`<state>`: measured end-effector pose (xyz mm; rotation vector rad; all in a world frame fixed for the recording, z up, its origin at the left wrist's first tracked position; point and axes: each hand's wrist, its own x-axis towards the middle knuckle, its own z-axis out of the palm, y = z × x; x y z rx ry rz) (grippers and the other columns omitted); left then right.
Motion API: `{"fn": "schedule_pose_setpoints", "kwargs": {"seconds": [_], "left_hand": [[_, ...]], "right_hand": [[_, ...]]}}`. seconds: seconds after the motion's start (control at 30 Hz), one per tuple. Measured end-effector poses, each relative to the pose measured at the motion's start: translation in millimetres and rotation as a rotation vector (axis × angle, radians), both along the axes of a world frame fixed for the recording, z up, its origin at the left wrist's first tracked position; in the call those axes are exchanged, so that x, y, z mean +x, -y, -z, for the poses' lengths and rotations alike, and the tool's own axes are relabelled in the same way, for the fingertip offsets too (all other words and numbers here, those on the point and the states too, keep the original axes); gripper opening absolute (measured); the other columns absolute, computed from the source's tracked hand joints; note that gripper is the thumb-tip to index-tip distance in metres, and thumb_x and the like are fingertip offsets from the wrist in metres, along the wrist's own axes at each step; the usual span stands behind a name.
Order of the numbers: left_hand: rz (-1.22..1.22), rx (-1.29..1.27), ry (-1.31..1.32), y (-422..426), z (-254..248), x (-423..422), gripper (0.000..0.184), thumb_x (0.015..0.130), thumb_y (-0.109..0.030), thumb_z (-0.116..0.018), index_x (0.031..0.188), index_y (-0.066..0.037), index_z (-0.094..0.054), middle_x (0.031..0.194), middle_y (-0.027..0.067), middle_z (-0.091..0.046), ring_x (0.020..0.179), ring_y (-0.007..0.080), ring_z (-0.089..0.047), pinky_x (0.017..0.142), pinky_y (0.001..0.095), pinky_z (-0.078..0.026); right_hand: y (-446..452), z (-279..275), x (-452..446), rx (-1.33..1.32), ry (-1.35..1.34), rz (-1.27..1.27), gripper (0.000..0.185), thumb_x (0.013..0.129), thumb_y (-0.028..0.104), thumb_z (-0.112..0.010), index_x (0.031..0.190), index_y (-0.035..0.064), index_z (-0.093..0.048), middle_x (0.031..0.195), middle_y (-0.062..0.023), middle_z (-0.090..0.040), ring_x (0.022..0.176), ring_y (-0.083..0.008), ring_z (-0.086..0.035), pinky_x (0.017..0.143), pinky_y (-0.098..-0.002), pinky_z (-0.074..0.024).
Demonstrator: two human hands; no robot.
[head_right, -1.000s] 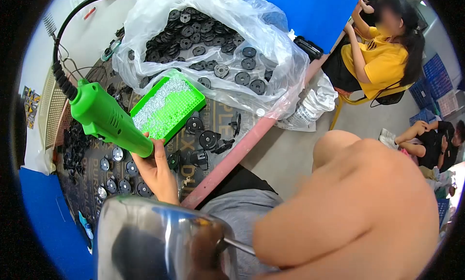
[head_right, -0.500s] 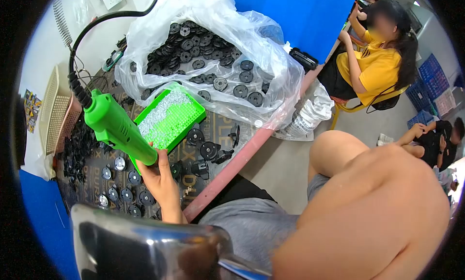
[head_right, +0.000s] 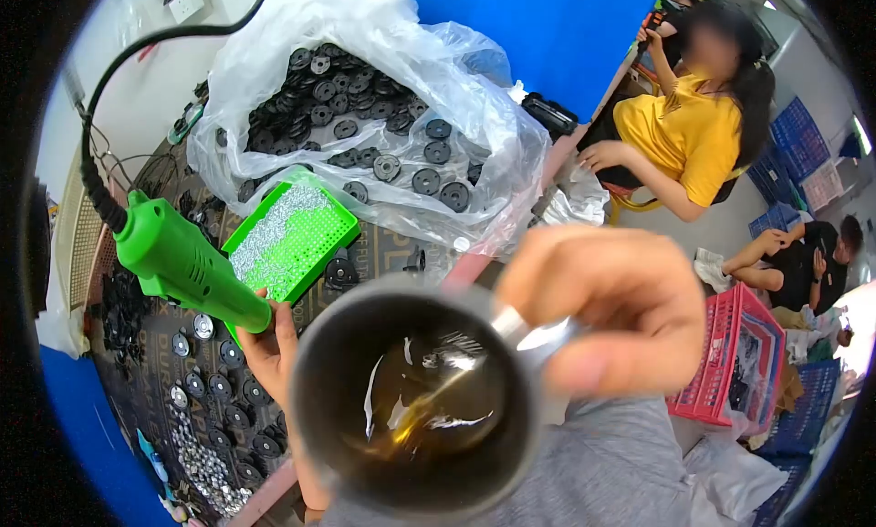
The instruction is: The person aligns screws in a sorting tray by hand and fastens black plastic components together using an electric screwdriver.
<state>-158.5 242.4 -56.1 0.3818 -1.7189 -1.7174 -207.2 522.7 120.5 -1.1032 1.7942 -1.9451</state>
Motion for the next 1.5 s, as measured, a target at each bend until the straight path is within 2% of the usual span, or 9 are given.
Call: {"fn": "schedule_pose_setpoints", "kwargs": {"seconds": [0.2,0.33,0.53,0.67,0.8,1.0,1.2,1.37,1.5], "left_hand": [[0.099,-0.083,-0.007,-6.8,-8.8,2.8,0.032,0.088,0.002,-0.060,0.118,0.002,-0.051,0.099,0.0040,-0.057,0.090,0.0108,-0.053,0.085,0.0254,-0.042],[0.118,-0.090,0.030,-6.9,-6.5,3.3,0.032,0.087,0.003,-0.061,0.118,0.001,-0.051,0.094,0.0042,-0.058,0.088,0.0112,-0.054,0.084,0.0259,-0.043],[0.133,-0.241,0.054,-3.0,2.9,3.1,0.034,0.086,0.002,-0.062,0.118,0.001,-0.051,0.096,0.0051,-0.058,0.088,0.0122,-0.055,0.082,0.0268,-0.045],[0.130,-0.204,0.161,-2.4,-1.3,2.2,0.042,0.078,-0.005,-0.071,0.116,0.000,-0.054,0.106,0.0129,-0.062,0.098,0.0221,-0.060,0.084,0.0319,-0.047],[0.095,-0.269,0.096,0.5,-1.8,-2.1,0.040,0.078,-0.020,-0.073,0.112,-0.006,-0.057,0.097,0.0112,-0.062,0.086,0.0281,-0.059,0.073,0.0364,-0.047],[0.076,-0.414,0.032,2.3,1.1,-1.9,0.041,0.077,-0.016,-0.072,0.113,-0.006,-0.056,0.100,0.0104,-0.063,0.089,0.0296,-0.059,0.078,0.0371,-0.046],[0.129,-0.492,-0.009,-14.8,2.9,-4.3,0.039,0.083,-0.016,-0.065,0.118,-0.005,-0.053,0.099,0.0120,-0.060,0.092,0.0324,-0.055,0.082,0.0396,-0.043],[0.189,-0.675,0.194,-16.3,-19.3,49.4,0.040,0.077,-0.010,-0.066,0.115,-0.005,-0.054,0.111,0.0123,-0.054,0.104,0.0332,-0.051,0.089,0.0424,-0.042],[0.085,-0.957,0.626,32.7,-47.2,112.0,0.040,0.069,-0.006,-0.067,0.108,-0.006,-0.059,0.108,0.0109,-0.054,0.107,0.0307,-0.048,0.093,0.0434,-0.038]], "right_hand": [[-78.2,34.2,-40.7,-0.062,0.024,0.626,0.019,0.095,0.011,-0.044,0.095,-0.0058,-0.052,0.103,-0.0137,-0.055,0.043,-0.0081,-0.047,0.039,-0.0159,-0.0329],[-126.2,81.0,-109.7,0.093,0.178,0.965,0.022,0.094,0.023,-0.056,0.103,0.0032,-0.058,0.072,-0.0010,-0.054,0.055,-0.0088,-0.055,0.046,-0.0191,-0.0416],[-141.4,175.7,-196.8,0.062,0.293,1.033,0.021,0.090,0.024,-0.062,0.097,0.0040,-0.059,0.077,-0.0013,-0.055,0.066,-0.0142,-0.061,0.058,-0.0239,-0.0524],[-145.6,225.3,-236.6,-0.038,0.317,1.007,0.016,0.088,0.020,-0.065,0.096,0.0064,-0.063,0.078,0.0034,-0.060,0.063,-0.0061,-0.055,0.049,-0.0202,-0.0370],[-157.0,257.5,-265.8,0.042,0.343,0.953,0.029,0.090,0.021,-0.061,0.113,0.0031,-0.060,0.101,-0.0067,-0.065,0.090,-0.0161,-0.061,0.077,-0.0297,-0.0500],[-97.5,154.7,-194.5,0.284,-0.648,1.344,0.043,0.096,0.030,-0.048,0.121,-0.0045,-0.054,0.116,-0.0119,-0.060,0.092,-0.0190,-0.054,0.080,-0.0251,-0.0440],[114.7,96.6,-83.7,-0.262,-0.514,0.155,0.077,0.087,0.043,-0.060,0.141,-0.0018,-0.027,0.139,-0.0243,-0.038,0.121,-0.0329,-0.049,0.101,-0.0448,-0.0376],[125.7,88.0,-97.7,-0.184,-0.274,0.051,0.078,0.089,0.037,-0.063,0.140,-0.0022,-0.020,0.111,-0.0233,-0.056,0.072,-0.0198,-0.058,0.069,-0.0344,-0.0502],[128.7,85.7,-88.7,-0.201,-0.261,0.198,0.099,0.078,0.063,-0.061,0.141,0.0004,-0.019,0.112,-0.0223,-0.054,0.067,-0.0198,-0.055,0.067,-0.0347,-0.0494]]}}
